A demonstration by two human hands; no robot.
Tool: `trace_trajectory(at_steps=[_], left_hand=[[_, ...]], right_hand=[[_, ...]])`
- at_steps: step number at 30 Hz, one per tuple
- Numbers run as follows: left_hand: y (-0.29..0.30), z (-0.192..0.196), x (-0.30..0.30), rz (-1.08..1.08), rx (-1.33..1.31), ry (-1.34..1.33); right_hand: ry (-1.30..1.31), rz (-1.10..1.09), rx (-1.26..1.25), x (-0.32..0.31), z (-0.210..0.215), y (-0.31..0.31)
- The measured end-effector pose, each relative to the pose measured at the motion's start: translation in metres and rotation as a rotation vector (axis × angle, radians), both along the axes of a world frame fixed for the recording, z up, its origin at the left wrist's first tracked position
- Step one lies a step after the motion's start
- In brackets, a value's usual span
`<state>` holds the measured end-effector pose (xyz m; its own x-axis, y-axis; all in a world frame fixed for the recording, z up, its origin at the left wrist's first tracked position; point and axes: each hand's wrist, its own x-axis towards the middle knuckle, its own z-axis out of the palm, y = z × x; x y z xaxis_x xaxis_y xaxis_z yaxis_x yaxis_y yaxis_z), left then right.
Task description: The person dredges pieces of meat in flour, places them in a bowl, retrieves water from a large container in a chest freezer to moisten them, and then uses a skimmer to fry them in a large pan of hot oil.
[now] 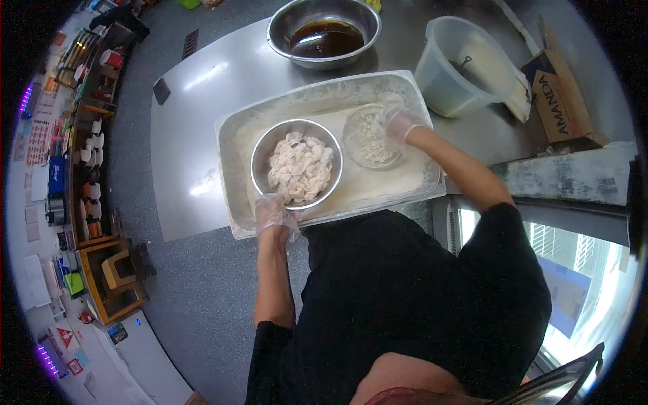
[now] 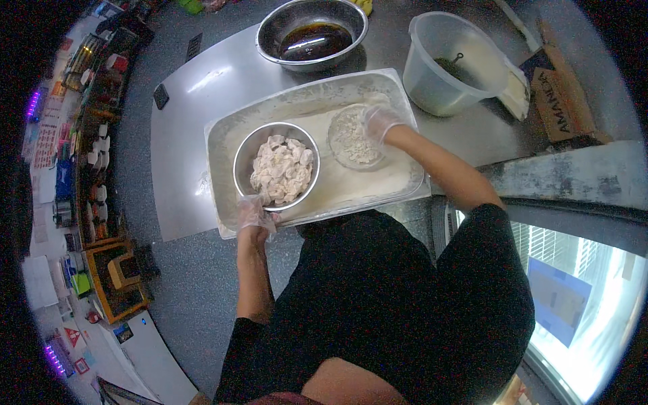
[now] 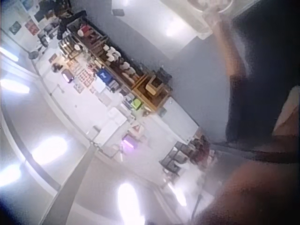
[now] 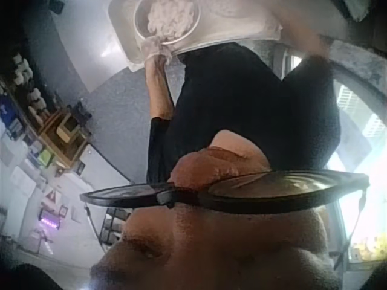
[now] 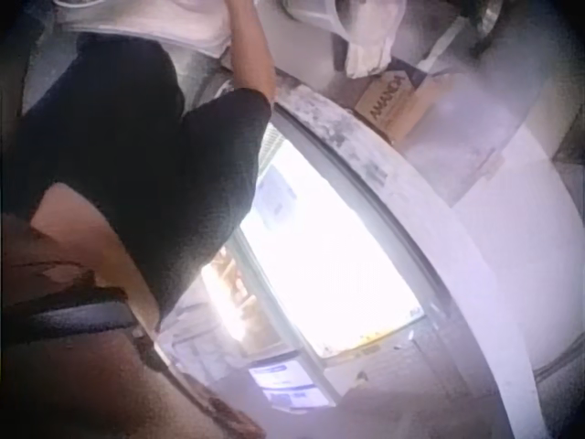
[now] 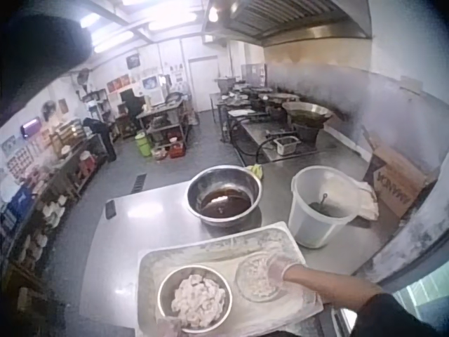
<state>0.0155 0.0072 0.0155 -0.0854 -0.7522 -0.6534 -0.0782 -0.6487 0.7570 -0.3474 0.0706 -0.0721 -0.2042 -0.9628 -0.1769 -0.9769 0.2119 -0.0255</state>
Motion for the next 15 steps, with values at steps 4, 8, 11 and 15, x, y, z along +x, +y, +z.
trace_trajectory(at_steps=[4, 8, 11, 15], left_hand=[[-0.012, -0.041, 0.003, -0.025, -0.018, 0.046], [-0.013, -0.014, -0.007, 0.036, -0.026, 0.120], [-0.003, 0.008, 0.003, -0.213, -0.118, 0.097], [-0.008, -0.031, 0.015, -0.363, -0.376, -0.205]], right_hand=[[-0.205, 0.003, -0.063, -0.021, 0.035, -0.006], [-0.352, 0.023, -0.173, 0.020, 0.134, -0.018], [-0.341, 0.076, -0.181, 0.073, 0.172, -0.021], [-0.434, 0.104, -0.311, 0.130, 0.208, -0.026]])
